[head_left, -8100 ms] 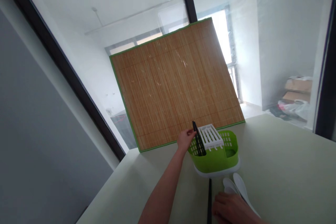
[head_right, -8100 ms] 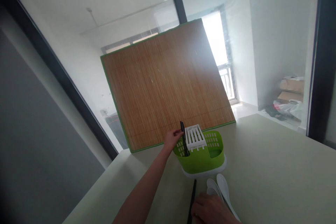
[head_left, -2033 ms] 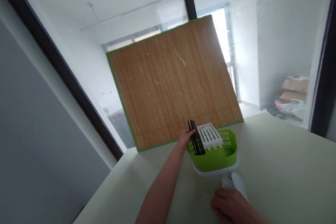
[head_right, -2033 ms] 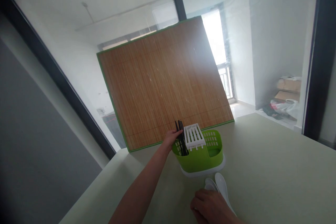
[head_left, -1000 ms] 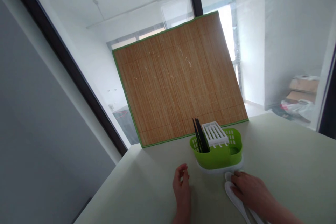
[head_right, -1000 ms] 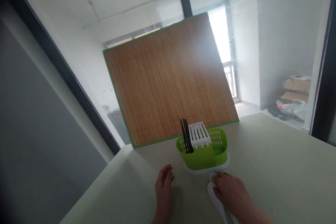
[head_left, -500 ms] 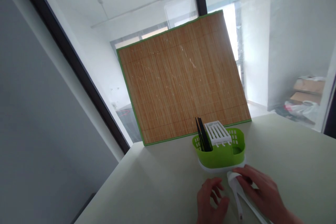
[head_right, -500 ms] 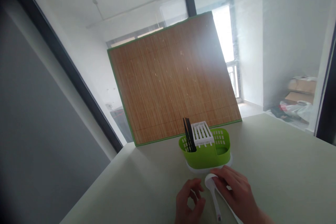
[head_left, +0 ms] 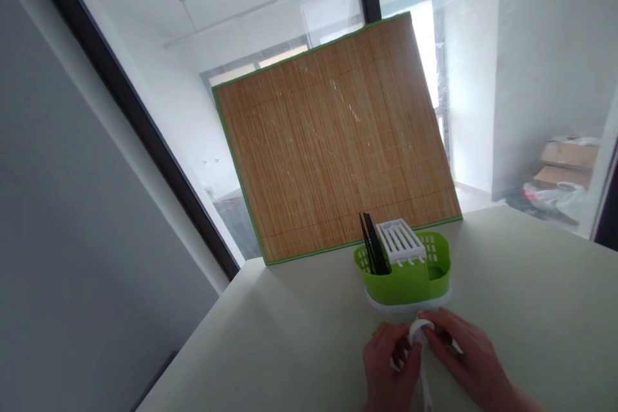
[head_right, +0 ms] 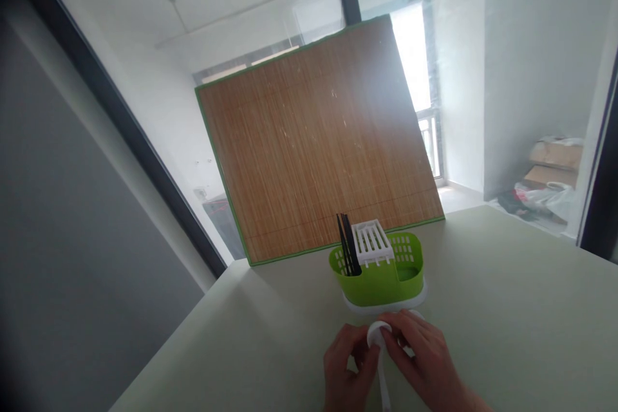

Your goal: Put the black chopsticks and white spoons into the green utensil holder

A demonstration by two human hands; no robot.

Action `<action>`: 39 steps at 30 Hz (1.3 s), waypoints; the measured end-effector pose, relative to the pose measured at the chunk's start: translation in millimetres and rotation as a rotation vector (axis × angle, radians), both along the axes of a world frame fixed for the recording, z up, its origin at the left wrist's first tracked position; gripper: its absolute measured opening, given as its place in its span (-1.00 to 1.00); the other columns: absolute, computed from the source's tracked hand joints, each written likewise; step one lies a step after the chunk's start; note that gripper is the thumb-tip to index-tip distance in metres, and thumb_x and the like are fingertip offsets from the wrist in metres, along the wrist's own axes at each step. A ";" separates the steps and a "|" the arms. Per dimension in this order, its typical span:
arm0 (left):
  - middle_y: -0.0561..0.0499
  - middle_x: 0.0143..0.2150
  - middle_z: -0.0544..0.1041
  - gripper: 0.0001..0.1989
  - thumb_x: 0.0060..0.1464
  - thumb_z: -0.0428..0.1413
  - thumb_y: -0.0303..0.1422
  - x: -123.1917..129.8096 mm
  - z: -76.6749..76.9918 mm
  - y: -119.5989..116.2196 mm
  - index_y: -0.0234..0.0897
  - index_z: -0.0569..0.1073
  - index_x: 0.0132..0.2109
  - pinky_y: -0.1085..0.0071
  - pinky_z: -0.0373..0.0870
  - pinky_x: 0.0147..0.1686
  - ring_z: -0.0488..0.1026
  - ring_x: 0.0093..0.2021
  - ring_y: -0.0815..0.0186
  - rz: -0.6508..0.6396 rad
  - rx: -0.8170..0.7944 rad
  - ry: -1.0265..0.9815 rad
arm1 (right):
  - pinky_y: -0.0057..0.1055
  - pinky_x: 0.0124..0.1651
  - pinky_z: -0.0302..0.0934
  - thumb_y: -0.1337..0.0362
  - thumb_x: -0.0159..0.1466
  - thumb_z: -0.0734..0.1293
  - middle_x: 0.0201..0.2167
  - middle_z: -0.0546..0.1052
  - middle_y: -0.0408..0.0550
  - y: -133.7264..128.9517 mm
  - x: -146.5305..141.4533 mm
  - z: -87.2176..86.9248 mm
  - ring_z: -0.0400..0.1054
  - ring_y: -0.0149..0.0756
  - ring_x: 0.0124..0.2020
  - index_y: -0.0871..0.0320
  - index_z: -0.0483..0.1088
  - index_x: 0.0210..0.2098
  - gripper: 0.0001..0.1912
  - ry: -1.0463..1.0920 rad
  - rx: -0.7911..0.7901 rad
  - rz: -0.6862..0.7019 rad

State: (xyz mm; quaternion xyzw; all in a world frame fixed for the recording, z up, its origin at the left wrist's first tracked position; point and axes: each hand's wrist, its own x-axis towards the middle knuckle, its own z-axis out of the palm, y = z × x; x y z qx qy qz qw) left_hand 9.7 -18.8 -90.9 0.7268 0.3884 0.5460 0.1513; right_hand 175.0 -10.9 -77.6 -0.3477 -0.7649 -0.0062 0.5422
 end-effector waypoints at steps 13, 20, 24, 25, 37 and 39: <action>0.10 -0.56 0.45 -0.88 0.12 0.09 -0.35 -6.3 39.6 -5.6 -0.24 0.48 -0.36 0.57 0.30 -0.51 0.35 -0.57 0.45 0.169 0.027 -0.021 | -0.46 -0.34 0.26 0.24 0.29 0.28 -0.42 0.50 -0.13 -4.2 -7.8 -6.3 0.39 -0.36 -0.43 0.10 0.35 -0.10 -0.81 -0.202 -0.033 0.041; 0.11 -0.61 0.38 -0.73 0.12 0.11 -0.20 -10.8 90.5 8.9 -0.28 0.45 -0.44 0.57 0.27 -0.57 0.32 -0.59 0.45 0.277 -0.015 -0.230 | -0.43 -0.39 0.12 0.25 0.33 0.21 -0.50 0.43 -0.16 -4.7 -16.0 -7.3 0.34 -0.35 -0.44 0.10 0.36 -0.33 -0.85 -0.406 -0.234 0.143; 0.13 -0.61 0.36 -0.71 0.09 0.13 -0.16 -16.7 117.1 37.0 -0.30 0.43 -0.42 0.57 0.27 -0.58 0.30 -0.61 0.46 0.256 -0.010 -0.348 | -0.42 -0.32 0.14 0.27 0.33 0.20 -0.43 0.47 -0.15 -1.7 -14.3 -10.6 0.37 -0.34 -0.39 0.08 0.38 -0.17 -0.86 -0.404 -0.289 0.129; 0.13 -0.61 0.36 -0.71 0.08 0.13 -0.15 -18.2 123.6 46.0 -0.30 0.42 -0.41 0.57 0.26 -0.59 0.30 -0.61 0.46 0.233 -0.014 -0.391 | -0.42 -0.31 0.14 0.29 0.33 0.19 -0.41 0.47 -0.14 -0.2 -13.3 -11.1 0.37 -0.33 -0.38 0.07 0.38 -0.17 -0.85 -0.410 -0.301 0.109; 0.07 -0.55 0.41 -0.67 0.10 0.03 -0.11 -29.1 126.0 141.8 -0.32 0.40 -0.39 0.54 0.27 -0.56 0.36 -0.57 0.42 0.284 -0.062 -0.257 | -0.37 -0.32 0.18 0.33 0.30 0.15 -0.30 0.51 -0.07 31.3 18.1 -15.9 0.44 -0.19 -0.27 0.07 0.42 -0.24 -0.79 -0.503 -0.444 -0.268; 0.04 -0.52 0.43 -0.66 0.10 0.02 -0.11 -31.5 119.7 150.2 -0.32 0.42 -0.37 0.52 0.29 -0.52 0.39 -0.54 0.40 0.311 -0.078 -0.227 | -0.37 -0.34 0.17 0.32 0.30 0.15 -0.30 0.51 -0.06 34.7 22.5 -16.6 0.45 -0.17 -0.28 0.06 0.42 -0.25 -0.79 -0.514 -0.463 -0.308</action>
